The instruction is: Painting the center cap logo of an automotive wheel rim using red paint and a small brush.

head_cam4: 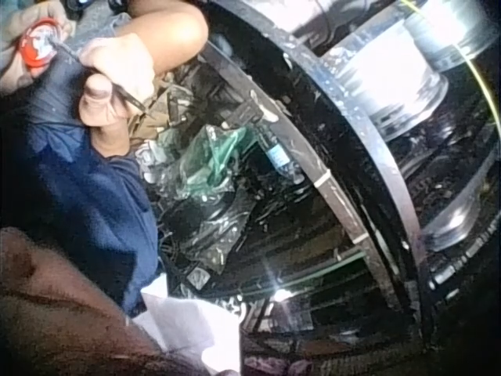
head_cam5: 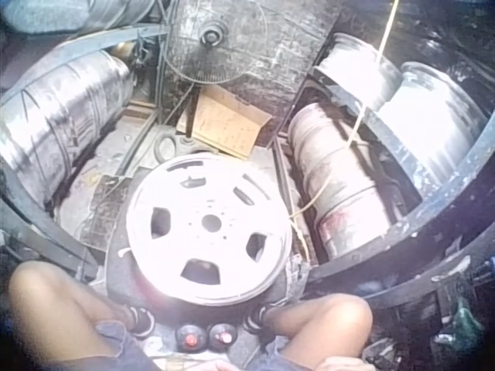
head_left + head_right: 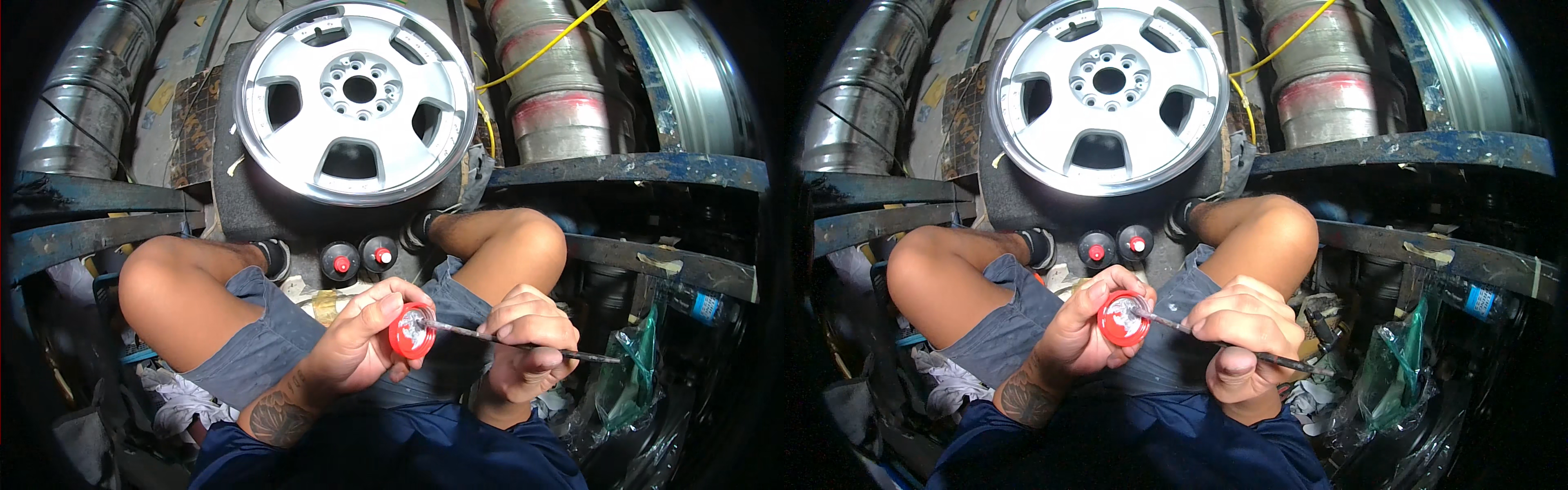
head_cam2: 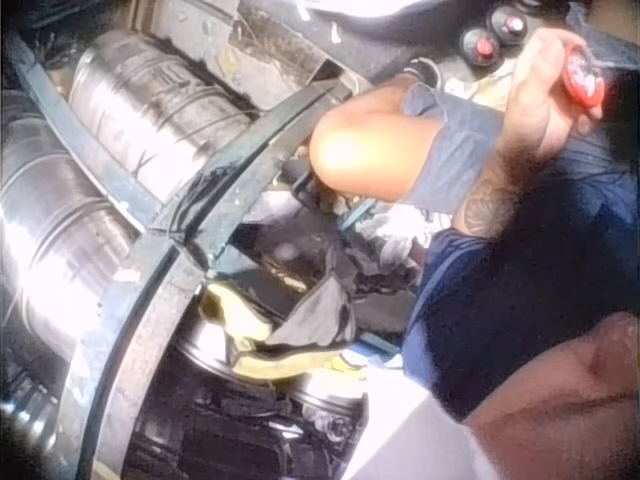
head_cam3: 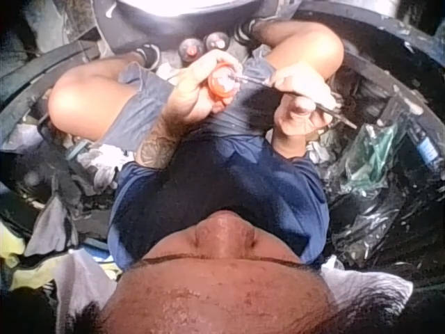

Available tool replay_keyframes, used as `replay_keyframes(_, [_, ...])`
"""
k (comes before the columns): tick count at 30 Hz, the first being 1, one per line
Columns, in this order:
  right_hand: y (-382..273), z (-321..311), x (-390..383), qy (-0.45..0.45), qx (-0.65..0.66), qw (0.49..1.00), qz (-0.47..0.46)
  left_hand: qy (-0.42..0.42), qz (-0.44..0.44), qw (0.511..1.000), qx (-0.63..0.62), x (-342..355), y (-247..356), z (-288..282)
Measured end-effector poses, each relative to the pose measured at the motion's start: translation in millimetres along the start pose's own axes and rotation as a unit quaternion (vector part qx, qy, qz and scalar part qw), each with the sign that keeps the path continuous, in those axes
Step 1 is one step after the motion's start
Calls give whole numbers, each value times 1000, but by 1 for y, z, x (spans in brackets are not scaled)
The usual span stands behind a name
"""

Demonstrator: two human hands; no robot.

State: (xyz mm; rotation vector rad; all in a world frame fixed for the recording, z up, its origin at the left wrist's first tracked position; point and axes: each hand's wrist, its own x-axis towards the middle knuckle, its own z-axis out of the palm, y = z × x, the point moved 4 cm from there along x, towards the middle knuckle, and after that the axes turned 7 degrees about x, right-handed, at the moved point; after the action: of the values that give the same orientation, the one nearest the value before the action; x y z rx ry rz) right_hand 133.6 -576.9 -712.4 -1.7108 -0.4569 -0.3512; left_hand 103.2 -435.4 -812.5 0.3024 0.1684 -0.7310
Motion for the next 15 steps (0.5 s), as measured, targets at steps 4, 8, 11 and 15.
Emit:
replay_keyframes(4, [0, 0, -1, -30, 21, 999, 7, -10, 5, 1000, 6, 0, 1, 1])
replay_keyframes(8, [0, 2, -1, -13, -2, 1000, 1, -4, 2, 1000, 9, -1, 0, 0])
replay_keyframes(11, [1, 1, -2, -22, 5, 1000, -14, -7, 4, 1000, 11, -1, 0, -1])
replay_keyframes(15, [0, -1, -1, -33, -5, 999, -26, -17, -9, 1000, -1, 2, -2, 1])
